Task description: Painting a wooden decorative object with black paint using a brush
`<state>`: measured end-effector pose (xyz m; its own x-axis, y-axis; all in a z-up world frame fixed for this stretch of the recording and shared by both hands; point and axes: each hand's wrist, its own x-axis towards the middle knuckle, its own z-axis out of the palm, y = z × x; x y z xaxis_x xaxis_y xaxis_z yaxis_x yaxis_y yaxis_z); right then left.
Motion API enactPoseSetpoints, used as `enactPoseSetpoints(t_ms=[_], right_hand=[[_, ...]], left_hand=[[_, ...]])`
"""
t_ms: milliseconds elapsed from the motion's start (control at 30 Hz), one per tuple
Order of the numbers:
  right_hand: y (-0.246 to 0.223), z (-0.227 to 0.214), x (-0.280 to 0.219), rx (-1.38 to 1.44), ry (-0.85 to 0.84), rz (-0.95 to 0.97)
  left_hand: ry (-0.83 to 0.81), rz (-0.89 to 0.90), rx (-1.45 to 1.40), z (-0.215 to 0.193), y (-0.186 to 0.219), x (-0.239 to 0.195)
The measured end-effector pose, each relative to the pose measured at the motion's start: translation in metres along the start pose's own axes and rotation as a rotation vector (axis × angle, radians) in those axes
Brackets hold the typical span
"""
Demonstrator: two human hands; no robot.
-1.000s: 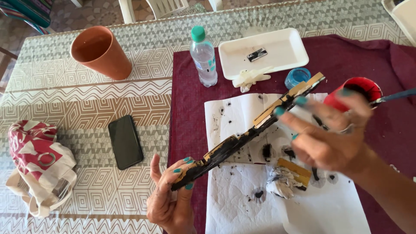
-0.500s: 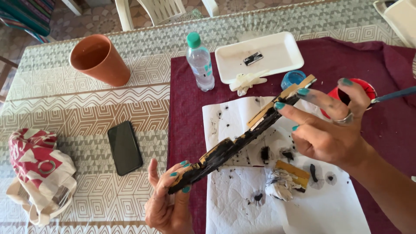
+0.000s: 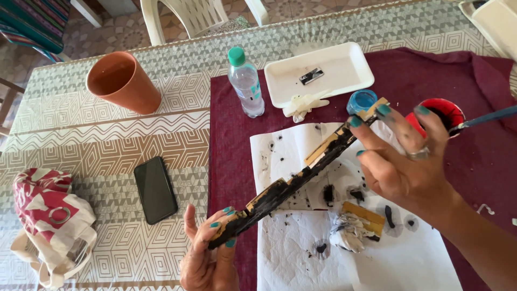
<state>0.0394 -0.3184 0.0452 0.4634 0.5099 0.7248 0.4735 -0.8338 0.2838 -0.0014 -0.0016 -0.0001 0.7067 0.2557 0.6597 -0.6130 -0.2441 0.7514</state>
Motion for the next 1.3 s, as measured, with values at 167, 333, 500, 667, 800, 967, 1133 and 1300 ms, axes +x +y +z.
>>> enactPoseSetpoints(t_ms=[167, 333, 500, 667, 800, 967, 1133, 1300], right_hand=[[-0.002, -0.029, 0.006, -0.245, -0.140, -0.070], [-0.003, -0.049, 0.027, -0.377, -0.177, -0.211], [-0.006, -0.053, 0.022, -0.348, -0.205, -0.226], [-0.006, -0.055, 0.021, -0.331, -0.212, -0.239], [-0.002, -0.040, 0.003, -0.017, -0.154, -0.130], [-0.005, -0.020, -0.012, 0.923, 0.208, 0.522], [-0.006, -0.018, -0.011, 1.217, 0.156, 0.769], [-0.005, -0.033, 0.002, 1.107, 0.091, 0.903]], left_hand=[[-0.008, 0.022, -0.007, 0.001, 0.000, -0.002], [0.004, 0.008, -0.022, 0.003, 0.002, -0.004], [0.026, 0.003, -0.017, 0.005, 0.004, -0.004], [0.031, -0.053, -0.021, 0.005, 0.005, -0.003], [0.025, -0.032, -0.035, 0.004, 0.001, -0.002], [0.026, 0.001, -0.020, 0.002, -0.005, -0.006], [0.010, -0.004, -0.006, 0.001, -0.003, -0.005], [-0.014, -0.001, -0.025, 0.001, -0.004, -0.005]])
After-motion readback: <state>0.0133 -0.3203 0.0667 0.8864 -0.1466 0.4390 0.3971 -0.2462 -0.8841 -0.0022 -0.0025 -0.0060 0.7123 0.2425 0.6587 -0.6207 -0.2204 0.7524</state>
